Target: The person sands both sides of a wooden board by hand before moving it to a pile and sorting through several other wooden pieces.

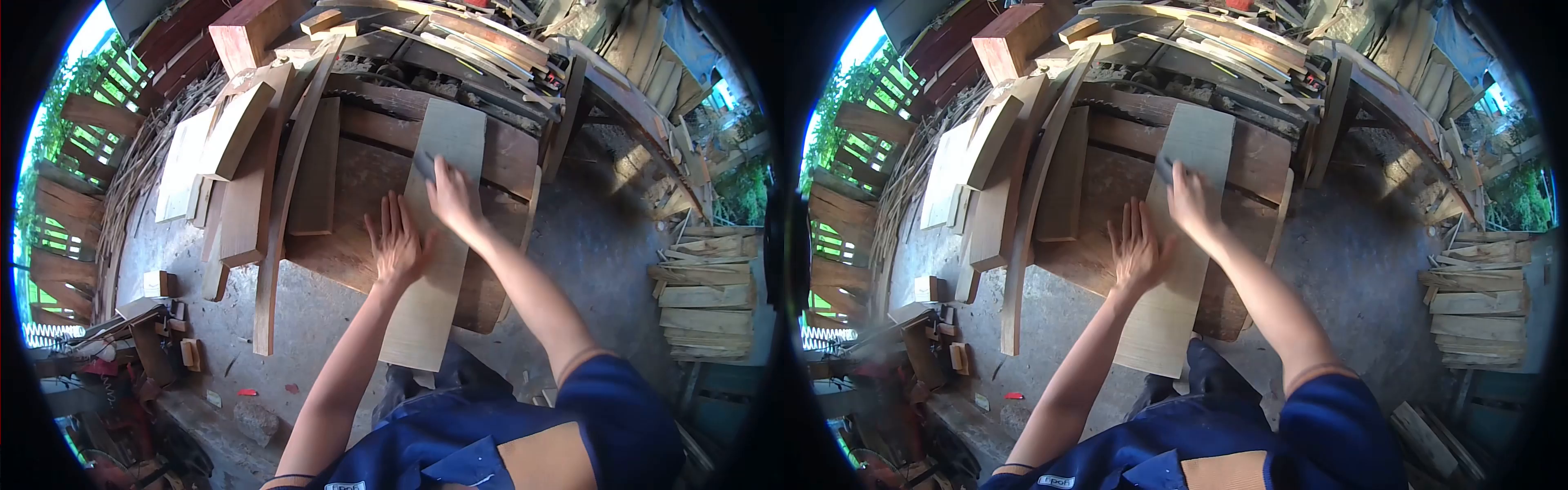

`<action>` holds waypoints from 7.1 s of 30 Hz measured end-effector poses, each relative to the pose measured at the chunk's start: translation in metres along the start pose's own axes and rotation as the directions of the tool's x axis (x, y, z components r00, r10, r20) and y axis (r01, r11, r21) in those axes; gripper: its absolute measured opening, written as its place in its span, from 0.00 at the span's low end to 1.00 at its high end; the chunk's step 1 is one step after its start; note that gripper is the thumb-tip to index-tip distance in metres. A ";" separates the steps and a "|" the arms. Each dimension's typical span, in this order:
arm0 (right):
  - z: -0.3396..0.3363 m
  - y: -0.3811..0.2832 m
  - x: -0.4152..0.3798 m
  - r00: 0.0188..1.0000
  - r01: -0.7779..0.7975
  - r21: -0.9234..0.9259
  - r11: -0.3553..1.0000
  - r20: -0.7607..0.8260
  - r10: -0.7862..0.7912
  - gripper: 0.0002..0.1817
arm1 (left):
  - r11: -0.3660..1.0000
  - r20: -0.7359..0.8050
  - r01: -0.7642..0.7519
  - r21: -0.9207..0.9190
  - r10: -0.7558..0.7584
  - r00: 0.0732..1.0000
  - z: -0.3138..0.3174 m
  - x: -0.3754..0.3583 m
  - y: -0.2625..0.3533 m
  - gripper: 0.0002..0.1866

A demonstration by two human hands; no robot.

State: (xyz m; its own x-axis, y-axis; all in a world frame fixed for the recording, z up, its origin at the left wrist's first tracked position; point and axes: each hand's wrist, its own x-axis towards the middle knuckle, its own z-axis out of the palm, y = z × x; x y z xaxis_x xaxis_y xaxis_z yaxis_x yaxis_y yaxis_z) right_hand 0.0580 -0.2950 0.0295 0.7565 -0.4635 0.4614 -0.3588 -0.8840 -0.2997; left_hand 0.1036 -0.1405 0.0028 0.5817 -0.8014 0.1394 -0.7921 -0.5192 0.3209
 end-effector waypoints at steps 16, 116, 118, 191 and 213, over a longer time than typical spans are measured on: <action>0.022 0.057 0.074 0.996 -0.082 -0.062 0.995 -0.020 0.081 0.17 | 0.999 0.012 0.036 0.012 -0.036 0.999 -0.003 0.028 0.011 0.34; 0.001 0.162 0.084 0.882 -0.470 0.045 0.882 -0.026 0.471 0.22 | 0.998 0.041 0.050 0.050 -0.052 0.998 -0.007 0.029 0.015 0.32; -0.001 0.135 0.031 0.969 -0.244 -0.089 0.966 -0.064 0.239 0.30 | 0.998 0.033 0.051 0.049 -0.053 0.998 -0.007 0.029 0.015 0.32; 0.001 0.086 0.062 0.993 0.039 -0.059 0.998 0.110 -0.033 0.25 | 0.996 0.002 0.094 0.004 -0.094 0.996 -0.010 0.032 0.015 0.31; 0.010 0.069 0.078 0.986 -0.064 -0.164 0.984 0.143 0.088 0.21 | 0.997 -0.083 0.065 -0.030 -0.067 0.994 0.000 0.027 0.013 0.31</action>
State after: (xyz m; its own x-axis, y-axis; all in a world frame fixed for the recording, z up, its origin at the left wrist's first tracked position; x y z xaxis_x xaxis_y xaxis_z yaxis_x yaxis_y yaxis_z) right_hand 0.0974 -0.3917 0.0360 0.7922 -0.5261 0.3091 -0.4914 -0.8504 -0.1880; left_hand 0.1087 -0.1694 0.0105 0.6466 -0.7376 0.1945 -0.7469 -0.5605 0.3576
